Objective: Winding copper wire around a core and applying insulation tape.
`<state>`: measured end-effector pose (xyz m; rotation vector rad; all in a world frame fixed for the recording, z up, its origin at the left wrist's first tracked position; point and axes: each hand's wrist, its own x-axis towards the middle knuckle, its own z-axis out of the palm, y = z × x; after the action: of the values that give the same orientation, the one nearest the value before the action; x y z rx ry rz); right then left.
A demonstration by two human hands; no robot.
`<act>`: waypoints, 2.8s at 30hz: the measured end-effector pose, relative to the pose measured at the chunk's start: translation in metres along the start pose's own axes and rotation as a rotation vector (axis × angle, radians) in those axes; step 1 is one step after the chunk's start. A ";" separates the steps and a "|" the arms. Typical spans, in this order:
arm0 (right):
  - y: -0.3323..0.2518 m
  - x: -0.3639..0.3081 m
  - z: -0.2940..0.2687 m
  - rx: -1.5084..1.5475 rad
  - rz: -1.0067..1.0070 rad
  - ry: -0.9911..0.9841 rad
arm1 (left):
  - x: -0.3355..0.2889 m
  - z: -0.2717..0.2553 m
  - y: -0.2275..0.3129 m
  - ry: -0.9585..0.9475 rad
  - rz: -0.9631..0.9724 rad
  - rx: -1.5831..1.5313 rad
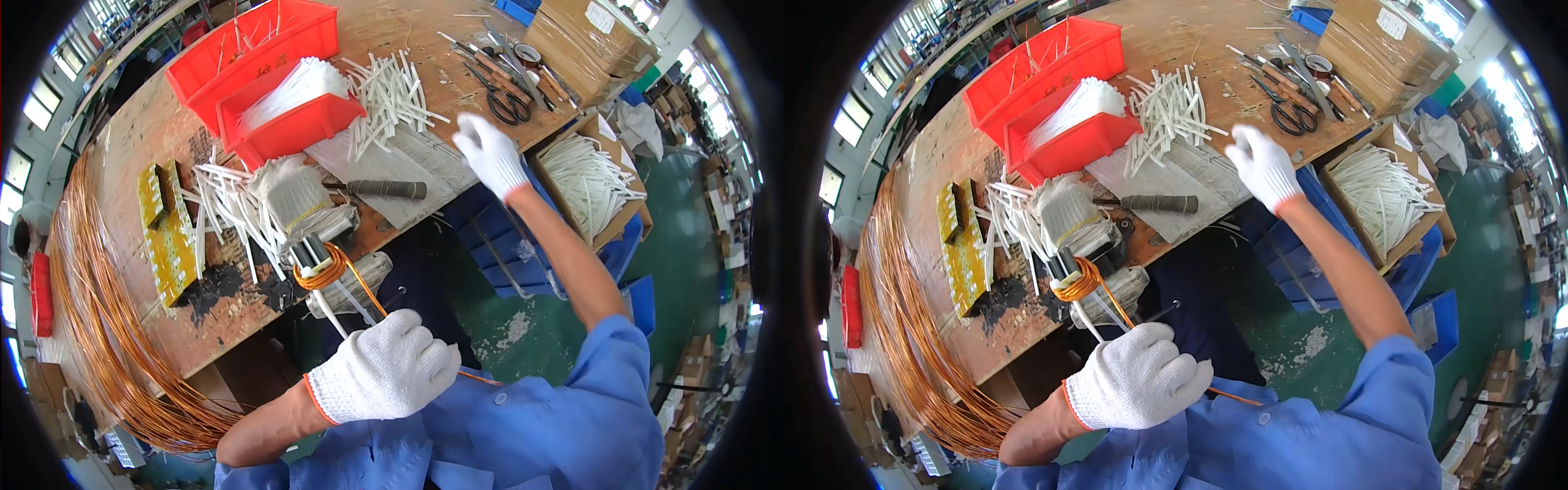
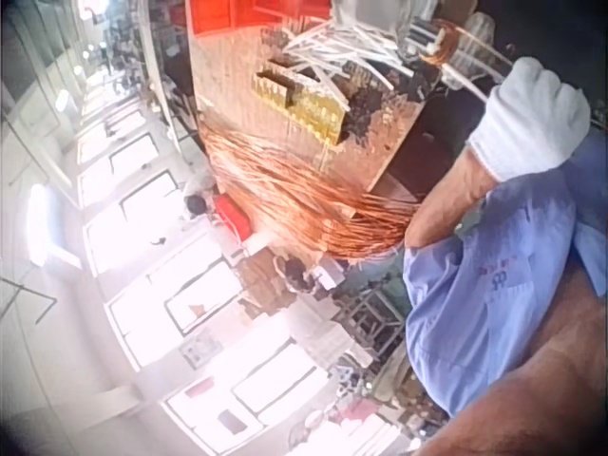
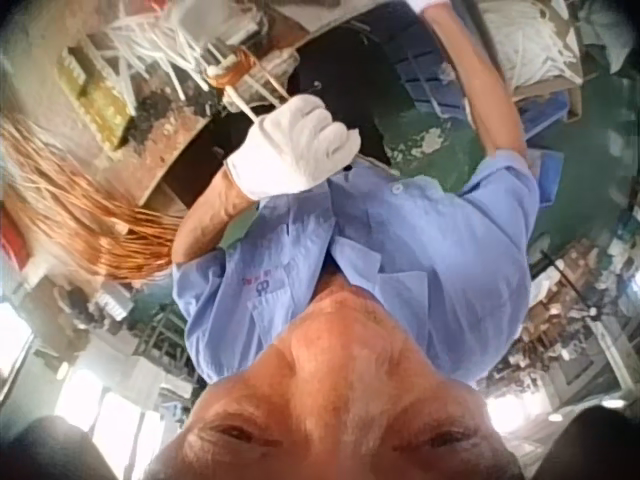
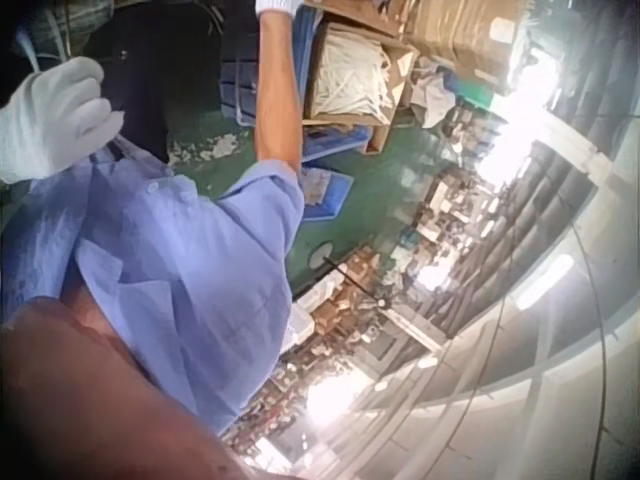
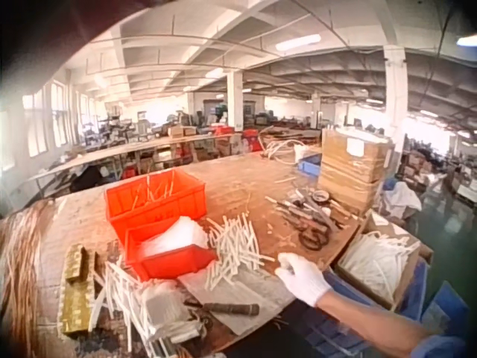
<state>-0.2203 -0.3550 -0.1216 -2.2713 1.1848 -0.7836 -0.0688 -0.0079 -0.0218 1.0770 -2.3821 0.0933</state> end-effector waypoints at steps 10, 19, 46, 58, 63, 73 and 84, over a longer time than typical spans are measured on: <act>0.024 0.028 0.029 0.145 -0.044 -0.039 | 0.022 -0.006 -0.009 -0.131 0.005 -0.112; -0.032 -0.197 -0.074 0.985 0.332 -0.175 | 0.053 -0.002 -0.001 -0.183 -0.267 -0.427; -0.084 -0.300 -0.142 0.243 -0.191 -0.058 | 0.094 0.007 0.026 -0.356 -0.535 -0.667; -0.080 -0.299 -0.130 0.135 -0.290 -0.018 | 0.093 0.006 0.024 -0.368 -0.564 -0.707; -0.079 -0.300 -0.124 0.052 -0.342 0.012 | 0.089 0.009 0.024 -0.353 -0.567 -0.722; -0.081 -0.295 -0.124 0.061 -0.375 0.002 | 0.089 0.009 0.021 -0.367 -0.555 -0.725; -0.083 -0.290 -0.125 0.040 -0.374 -0.021 | 0.091 0.008 0.021 -0.382 -0.560 -0.720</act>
<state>-0.3911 -0.0845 -0.0578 -2.4951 0.7333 -0.9039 -0.1371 -0.0577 0.0189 1.3953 -2.0160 -1.1542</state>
